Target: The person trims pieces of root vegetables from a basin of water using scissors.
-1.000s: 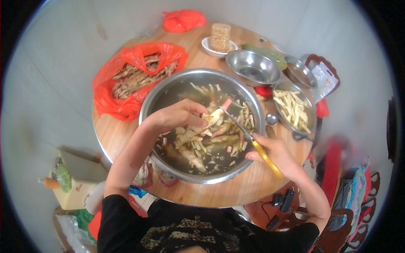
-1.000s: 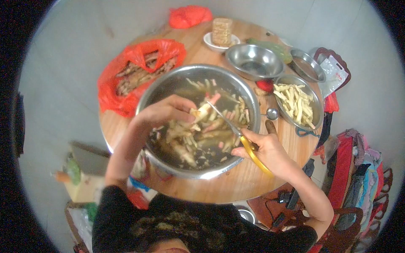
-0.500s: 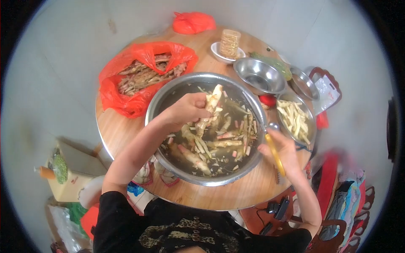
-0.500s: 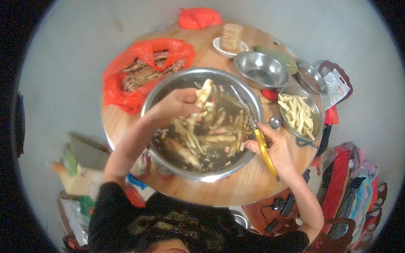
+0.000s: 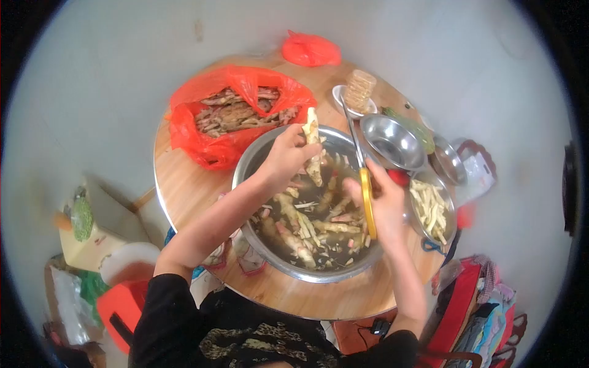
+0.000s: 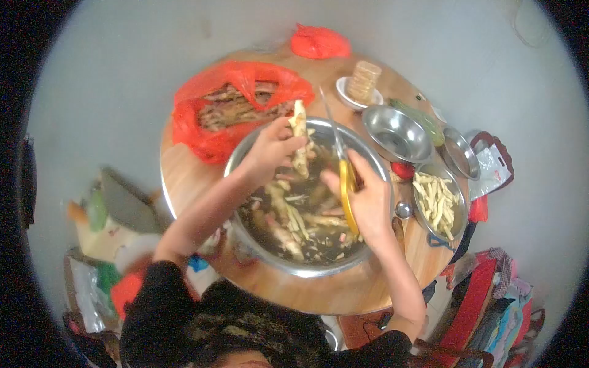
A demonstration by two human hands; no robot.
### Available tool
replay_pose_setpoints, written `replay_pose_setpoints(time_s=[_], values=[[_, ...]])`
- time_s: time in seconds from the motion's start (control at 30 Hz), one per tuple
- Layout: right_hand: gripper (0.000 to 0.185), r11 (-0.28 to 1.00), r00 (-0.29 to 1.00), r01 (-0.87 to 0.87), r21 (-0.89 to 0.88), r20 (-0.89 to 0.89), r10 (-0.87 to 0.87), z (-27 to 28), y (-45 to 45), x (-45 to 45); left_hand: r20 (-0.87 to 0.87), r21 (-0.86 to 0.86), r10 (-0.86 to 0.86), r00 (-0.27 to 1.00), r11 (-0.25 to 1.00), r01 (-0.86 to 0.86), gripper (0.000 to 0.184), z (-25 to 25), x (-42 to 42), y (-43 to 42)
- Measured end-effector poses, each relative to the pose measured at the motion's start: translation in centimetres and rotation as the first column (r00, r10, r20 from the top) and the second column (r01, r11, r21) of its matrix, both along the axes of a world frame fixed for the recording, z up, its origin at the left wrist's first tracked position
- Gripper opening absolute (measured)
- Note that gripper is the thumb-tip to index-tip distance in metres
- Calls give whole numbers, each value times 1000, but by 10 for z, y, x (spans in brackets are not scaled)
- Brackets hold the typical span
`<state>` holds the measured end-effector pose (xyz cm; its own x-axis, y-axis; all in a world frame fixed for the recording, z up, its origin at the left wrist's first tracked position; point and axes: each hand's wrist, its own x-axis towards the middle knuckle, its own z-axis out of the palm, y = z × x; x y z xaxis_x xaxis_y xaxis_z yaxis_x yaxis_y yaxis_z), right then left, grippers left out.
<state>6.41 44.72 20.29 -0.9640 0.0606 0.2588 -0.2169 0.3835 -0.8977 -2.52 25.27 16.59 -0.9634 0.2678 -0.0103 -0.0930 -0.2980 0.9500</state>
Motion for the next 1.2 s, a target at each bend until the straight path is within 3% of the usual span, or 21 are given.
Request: replay_pose_setpoints(time_s=[0.03,0.1,0.17,0.23,0.27,0.43,0.5,0.63,0.7,0.77,0.9,0.97,1.1,1.17,1.2], values=[[54,1000,1000,-12,2,3,12,4,-5,-13,3,2,12,1000,1000,-12,42,-1,-2,-2],[54,998,997,-46,44,60,43,9,-11,-37,192,161,-18,981,987,-13,37,-4,-12,-6],[55,994,992,-66,88,112,56,11,-14,-50,162,198,6,987,979,-38,34,-7,-16,-10],[56,994,995,-97,52,-18,98,3,-19,-63,127,242,36,991,968,-66,31,-9,-20,-13],[60,984,988,-92,151,-106,108,-2,-20,-64,113,238,46,993,969,-72,31,-10,-23,-14],[63,941,993,-109,322,0,115,-20,-2,-55,161,329,-26,987,944,-29,29,-20,-30,-17],[65,851,962,-38,524,-210,173,-23,16,-51,167,299,-81,983,954,28,28,-18,-31,-19],[63,834,917,-54,549,-304,260,-22,49,-53,107,161,-152,983,978,133,30,-6,-25,-18],[63,829,934,-60,557,-262,243,-19,56,-43,102,148,-169,980,977,153,31,-6,-25,-20],[64,728,939,-115,676,-164,301,-17,61,-33,119,23,-137,983,991,135,31,-7,-25,-22],[63,714,934,-225,663,-63,352,-11,59,-22,168,92,-78,983,994,63,33,-5,-29,-19],[64,841,955,-164,515,-132,267,-16,57,-27,142,141,-105,984,986,85,35,-5,-30,-18],[64,852,978,-168,496,-26,207,-24,53,-26,260,38,36,965,998,-48,38,7,-20,-8],[63,766,908,-303,566,-72,413,-30,53,-19,192,26,-68,979,998,64,37,-9,-31,-12],[63,792,920,-319,520,-30,391,-28,53,-16,192,28,-66,979,998,61,37,-7,-29,-12]])
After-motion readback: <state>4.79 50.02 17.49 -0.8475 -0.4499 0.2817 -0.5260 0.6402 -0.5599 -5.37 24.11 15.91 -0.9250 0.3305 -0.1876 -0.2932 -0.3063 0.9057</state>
